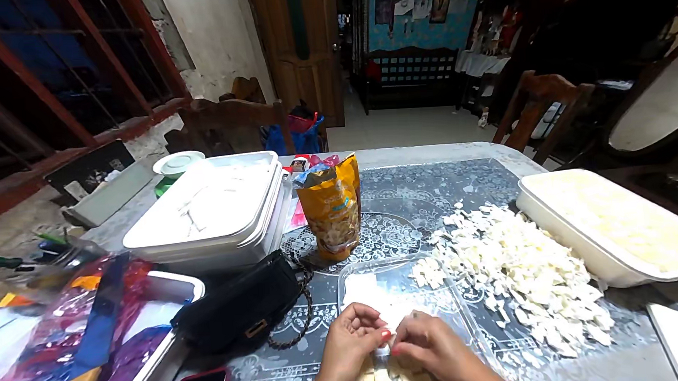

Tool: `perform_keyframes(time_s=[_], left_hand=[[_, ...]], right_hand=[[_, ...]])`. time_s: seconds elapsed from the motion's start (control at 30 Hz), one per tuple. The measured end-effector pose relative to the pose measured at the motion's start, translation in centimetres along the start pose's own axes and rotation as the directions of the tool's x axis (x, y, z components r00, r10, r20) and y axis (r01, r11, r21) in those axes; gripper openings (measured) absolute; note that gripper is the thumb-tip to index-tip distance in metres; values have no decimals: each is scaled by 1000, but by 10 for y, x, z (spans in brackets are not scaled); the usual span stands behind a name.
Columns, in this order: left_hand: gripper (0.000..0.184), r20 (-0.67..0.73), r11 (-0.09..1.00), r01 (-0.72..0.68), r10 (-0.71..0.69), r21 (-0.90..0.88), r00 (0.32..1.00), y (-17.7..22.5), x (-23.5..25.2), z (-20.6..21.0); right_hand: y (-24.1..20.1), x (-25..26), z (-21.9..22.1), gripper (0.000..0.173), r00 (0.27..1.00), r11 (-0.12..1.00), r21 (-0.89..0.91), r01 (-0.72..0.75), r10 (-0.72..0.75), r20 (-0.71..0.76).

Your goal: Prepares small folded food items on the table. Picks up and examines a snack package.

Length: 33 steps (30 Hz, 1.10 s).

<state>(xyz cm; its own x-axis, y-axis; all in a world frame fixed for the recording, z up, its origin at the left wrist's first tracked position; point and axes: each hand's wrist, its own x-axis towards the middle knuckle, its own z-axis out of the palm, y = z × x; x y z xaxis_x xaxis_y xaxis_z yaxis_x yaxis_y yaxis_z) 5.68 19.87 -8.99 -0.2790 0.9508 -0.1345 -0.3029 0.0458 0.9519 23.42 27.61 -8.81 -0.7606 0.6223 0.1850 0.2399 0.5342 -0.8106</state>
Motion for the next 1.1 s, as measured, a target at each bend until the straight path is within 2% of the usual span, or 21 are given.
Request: perform_keyframes(time_s=[0.03,0.1,0.17,0.2,0.27,0.3,0.37,0.4,0.43,0.47,0.5,0.53,0.57,0.6,0.63,0.7,0.73,0.8,0.9,0.97,1.1], left_hand=[[26,-22,1000,-13,12,-20,1000,-3,1,0],[23,7,1000,-27,27,-5,1000,-7,1,1],[21,112,998,-41,36,43,993,-7,-1,0],[20,150,996,-64,55,55,987,-6,-2,-1],[20,133,992,-105,95,74,987,-4,0,-2],[19,97,991,-109,101,79,990,-3,1,-3],[15,47,981,-113,107,161,993,-2,3,-6],[10,52,950,-140,131,280,990,-2,3,-7],[6,88,873,-202,182,445,979,-3,3,-8],[11,155,739,-287,245,609,957,-5,1,-9],[15,244,560,-386,313,733,918,-8,1,-11],[19,324,395,-443,333,805,886,-11,0,-13],[23,372,282,-452,295,846,880,-12,0,-13],[23,390,218,-438,233,872,891,-12,-2,-12],[22,390,183,-421,186,888,902,-12,-2,-10],[18,387,135,-420,216,898,897,-17,-3,-9],[17,392,117,-432,261,894,882,-20,-3,-10],[12,411,82,-466,355,881,840,-25,-2,-11],[10,416,95,-489,402,867,816,-26,-1,-13],[11,398,154,-481,382,863,834,-22,0,-14],[12,329,280,-408,290,869,899,-13,1,-16]], right_hand=[[2,0,2,16,998,997,53,61,-61,11],[9,1,6,15,993,968,225,111,-97,-69],[12,4,4,14,986,950,306,70,-18,-168],[13,4,1,14,983,962,270,29,22,-184],[12,3,-2,17,989,995,103,9,7,-151],[10,2,0,17,990,998,5,67,-66,-122],[13,1,10,16,945,927,-241,288,-316,-87],[17,2,16,14,886,833,-397,386,-454,-92],[20,3,19,13,824,726,-543,423,-558,-103],[21,4,19,14,776,639,-656,402,-618,-126],[21,5,15,15,754,592,-731,339,-636,-165],[20,6,8,17,746,567,-787,244,-628,-221],[20,7,-3,17,744,556,-821,133,-603,-287],[20,9,-17,16,743,545,-838,17,-568,-354],[22,11,-31,13,743,536,-839,-93,-523,-417],[29,12,-56,5,756,543,-803,-243,-412,-508],[32,11,-63,3,774,559,-783,-273,-355,-524],[28,9,-61,6,852,647,-723,-241,-216,-477],[17,7,-42,8,975,797,-586,-143,13,-220],[14,8,-31,12,992,822,-555,-123,105,-65],[14,10,-25,16,975,822,-545,-165,218,33]])
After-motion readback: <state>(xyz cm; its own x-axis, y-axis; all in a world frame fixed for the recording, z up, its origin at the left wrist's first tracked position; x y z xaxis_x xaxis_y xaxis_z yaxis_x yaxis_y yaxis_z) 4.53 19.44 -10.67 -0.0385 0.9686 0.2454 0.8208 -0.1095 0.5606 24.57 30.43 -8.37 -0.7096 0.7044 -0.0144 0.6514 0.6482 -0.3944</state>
